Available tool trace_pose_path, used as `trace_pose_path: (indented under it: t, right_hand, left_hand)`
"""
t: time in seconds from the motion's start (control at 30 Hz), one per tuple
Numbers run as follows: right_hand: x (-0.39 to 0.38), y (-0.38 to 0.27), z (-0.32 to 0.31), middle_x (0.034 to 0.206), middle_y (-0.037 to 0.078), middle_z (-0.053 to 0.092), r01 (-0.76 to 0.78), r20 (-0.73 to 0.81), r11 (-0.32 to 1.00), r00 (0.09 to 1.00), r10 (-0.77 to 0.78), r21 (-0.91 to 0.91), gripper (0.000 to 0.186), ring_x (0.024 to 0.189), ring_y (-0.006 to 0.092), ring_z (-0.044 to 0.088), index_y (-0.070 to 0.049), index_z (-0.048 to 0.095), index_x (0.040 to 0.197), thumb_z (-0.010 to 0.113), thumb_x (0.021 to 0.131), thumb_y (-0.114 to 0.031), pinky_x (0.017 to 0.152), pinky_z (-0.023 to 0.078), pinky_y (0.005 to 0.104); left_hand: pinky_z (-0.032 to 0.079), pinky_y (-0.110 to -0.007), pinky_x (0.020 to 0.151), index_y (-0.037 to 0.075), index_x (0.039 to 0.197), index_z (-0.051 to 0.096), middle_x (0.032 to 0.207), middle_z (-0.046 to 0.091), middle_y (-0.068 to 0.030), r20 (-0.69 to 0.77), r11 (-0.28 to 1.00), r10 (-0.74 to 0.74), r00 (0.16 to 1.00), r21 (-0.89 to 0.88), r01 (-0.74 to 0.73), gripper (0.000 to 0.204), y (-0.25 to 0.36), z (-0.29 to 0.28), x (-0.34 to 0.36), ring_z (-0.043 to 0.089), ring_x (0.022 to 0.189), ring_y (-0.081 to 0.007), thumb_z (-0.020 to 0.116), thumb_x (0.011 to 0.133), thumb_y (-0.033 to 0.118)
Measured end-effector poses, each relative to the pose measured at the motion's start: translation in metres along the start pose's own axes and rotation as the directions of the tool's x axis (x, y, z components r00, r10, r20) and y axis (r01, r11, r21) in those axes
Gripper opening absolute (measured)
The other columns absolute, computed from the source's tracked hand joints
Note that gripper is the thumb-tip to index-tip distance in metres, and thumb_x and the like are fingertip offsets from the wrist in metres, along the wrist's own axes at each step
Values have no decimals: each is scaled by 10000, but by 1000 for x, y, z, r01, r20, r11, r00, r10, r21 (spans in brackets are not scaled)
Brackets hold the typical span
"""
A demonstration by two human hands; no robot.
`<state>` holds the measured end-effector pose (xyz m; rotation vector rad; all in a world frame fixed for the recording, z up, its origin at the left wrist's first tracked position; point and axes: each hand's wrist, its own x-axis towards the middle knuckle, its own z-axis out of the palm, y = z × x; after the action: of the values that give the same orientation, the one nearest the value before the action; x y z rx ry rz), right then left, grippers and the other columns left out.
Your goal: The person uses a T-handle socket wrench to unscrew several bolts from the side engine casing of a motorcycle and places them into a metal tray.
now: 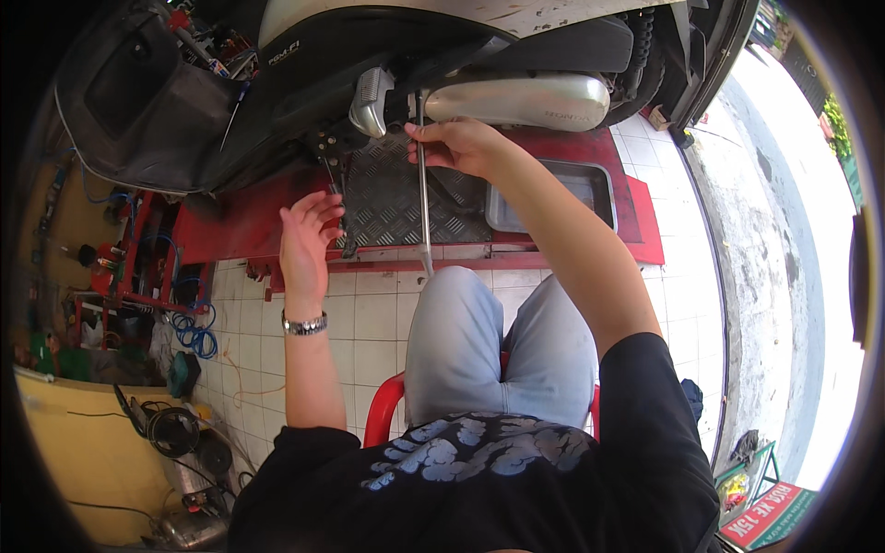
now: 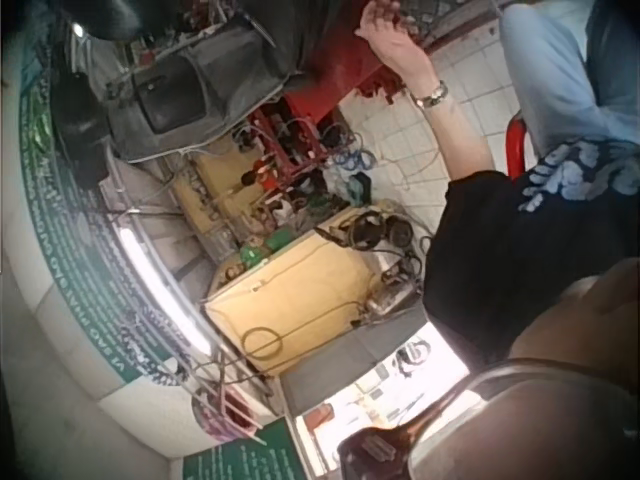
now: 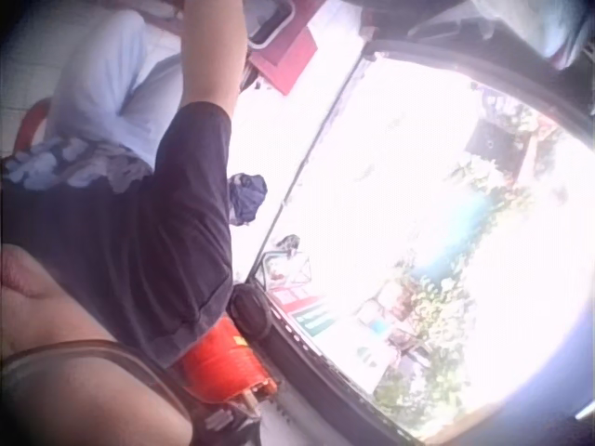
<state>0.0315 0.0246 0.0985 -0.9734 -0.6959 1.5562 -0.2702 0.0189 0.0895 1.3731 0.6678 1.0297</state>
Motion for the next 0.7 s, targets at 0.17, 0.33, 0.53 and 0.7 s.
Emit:
trace_pose_path:
  t: [0.17,0.33,0.53,0.7]
  right_hand:
    - [1,3,12,833,30,666,45,-82,994,995,-53,-95,234,725,120,645,-23,698,933,799,832,-208,547,516,157]
    - [10,10,19,761,-3,631,-3,-128,1000,992,1,-15,226,662,80,572,-65,686,848,818,815,-245,492,441,137]
    - [13,10,23,675,-7,546,6,-182,999,983,-12,-31,372,604,105,502,-99,586,702,830,797,-362,446,290,225]
    - [9,7,30,651,9,521,27,-223,999,974,-35,-39,430,591,136,491,-96,554,666,830,788,-403,467,293,262]
  left_hand:
    - [458,-378,947,28,1394,395,1449,443,-163,165,791,364,917,465,-398,866,26,51,-61,538,1206,-267,529,863,699]
    - [433,-472,1019,46,1473,248,1554,276,-188,264,733,249,932,577,-360,1062,15,84,-67,465,1307,-345,779,720,574]
    - [440,-438,1000,89,1458,344,1523,326,-172,369,169,690,623,754,-634,979,24,115,-74,482,1258,-340,884,688,361]
    - [480,-378,845,106,1341,551,1306,556,-166,442,291,454,774,747,-597,642,33,137,-64,578,1014,-278,818,761,172]
